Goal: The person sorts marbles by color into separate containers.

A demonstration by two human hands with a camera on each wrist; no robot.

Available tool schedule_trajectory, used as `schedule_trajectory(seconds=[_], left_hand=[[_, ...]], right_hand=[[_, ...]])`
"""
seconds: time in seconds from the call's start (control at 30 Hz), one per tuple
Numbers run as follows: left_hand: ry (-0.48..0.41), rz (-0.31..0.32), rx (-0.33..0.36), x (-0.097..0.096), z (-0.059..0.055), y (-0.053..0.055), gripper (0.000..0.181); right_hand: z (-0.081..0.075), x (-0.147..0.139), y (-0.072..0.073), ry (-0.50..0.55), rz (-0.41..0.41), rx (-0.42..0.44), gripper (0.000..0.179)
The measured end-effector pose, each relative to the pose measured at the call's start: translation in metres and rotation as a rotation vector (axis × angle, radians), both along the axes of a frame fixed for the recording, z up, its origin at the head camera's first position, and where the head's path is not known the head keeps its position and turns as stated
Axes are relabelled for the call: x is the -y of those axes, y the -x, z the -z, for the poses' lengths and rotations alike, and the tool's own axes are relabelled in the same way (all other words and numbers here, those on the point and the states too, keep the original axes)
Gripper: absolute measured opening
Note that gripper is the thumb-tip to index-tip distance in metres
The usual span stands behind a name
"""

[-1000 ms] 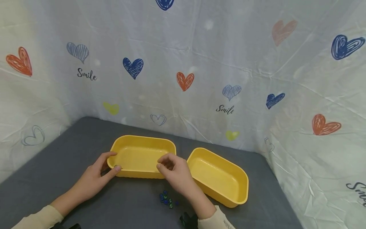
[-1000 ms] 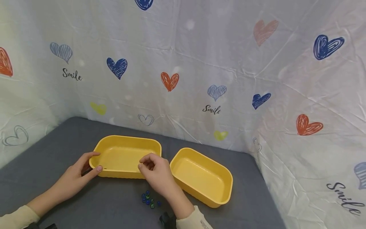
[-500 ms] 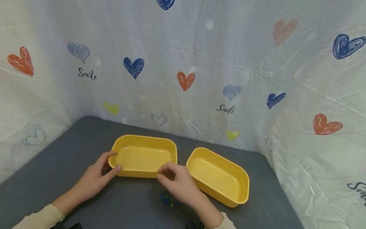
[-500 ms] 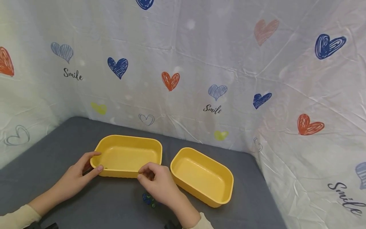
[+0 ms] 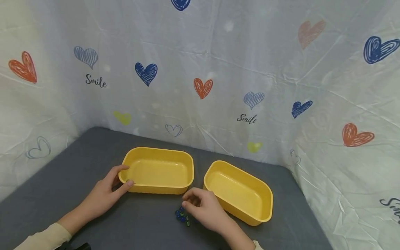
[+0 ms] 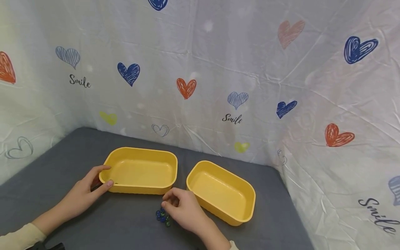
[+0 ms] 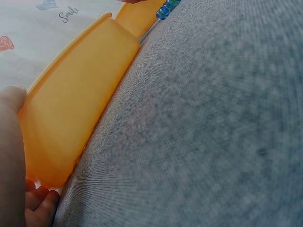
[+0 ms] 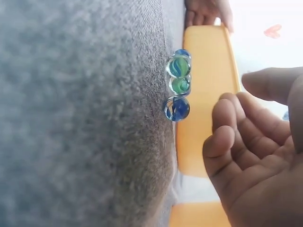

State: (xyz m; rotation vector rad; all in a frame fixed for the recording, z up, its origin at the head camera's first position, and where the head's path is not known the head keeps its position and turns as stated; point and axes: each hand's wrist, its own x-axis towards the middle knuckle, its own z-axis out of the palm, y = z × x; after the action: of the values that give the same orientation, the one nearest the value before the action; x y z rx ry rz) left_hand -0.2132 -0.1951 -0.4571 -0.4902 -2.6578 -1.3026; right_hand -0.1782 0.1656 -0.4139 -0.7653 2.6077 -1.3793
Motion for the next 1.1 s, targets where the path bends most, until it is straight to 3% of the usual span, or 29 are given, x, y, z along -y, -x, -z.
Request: schedule_trajectory(seconds=[0.43, 0.67, 1.1], left_hand=[[-0.001, 0.000, 0.002, -0.002, -0.001, 0.000, 0.061], [-0.006, 0.003, 0.014, 0.000, 0.001, 0.000, 0.062], [0.011, -0.002, 0.013, -0.002, -0.002, -0.001, 0.061]], right_hand=[[0.015, -0.019, -0.004, -0.079, -0.044, 0.114, 0.012], [0.018, -0.016, -0.005, -0.087, -0.083, 0.129, 0.008], [0.020, -0.014, -0.004, -0.142, -0.072, 0.125, 0.006]])
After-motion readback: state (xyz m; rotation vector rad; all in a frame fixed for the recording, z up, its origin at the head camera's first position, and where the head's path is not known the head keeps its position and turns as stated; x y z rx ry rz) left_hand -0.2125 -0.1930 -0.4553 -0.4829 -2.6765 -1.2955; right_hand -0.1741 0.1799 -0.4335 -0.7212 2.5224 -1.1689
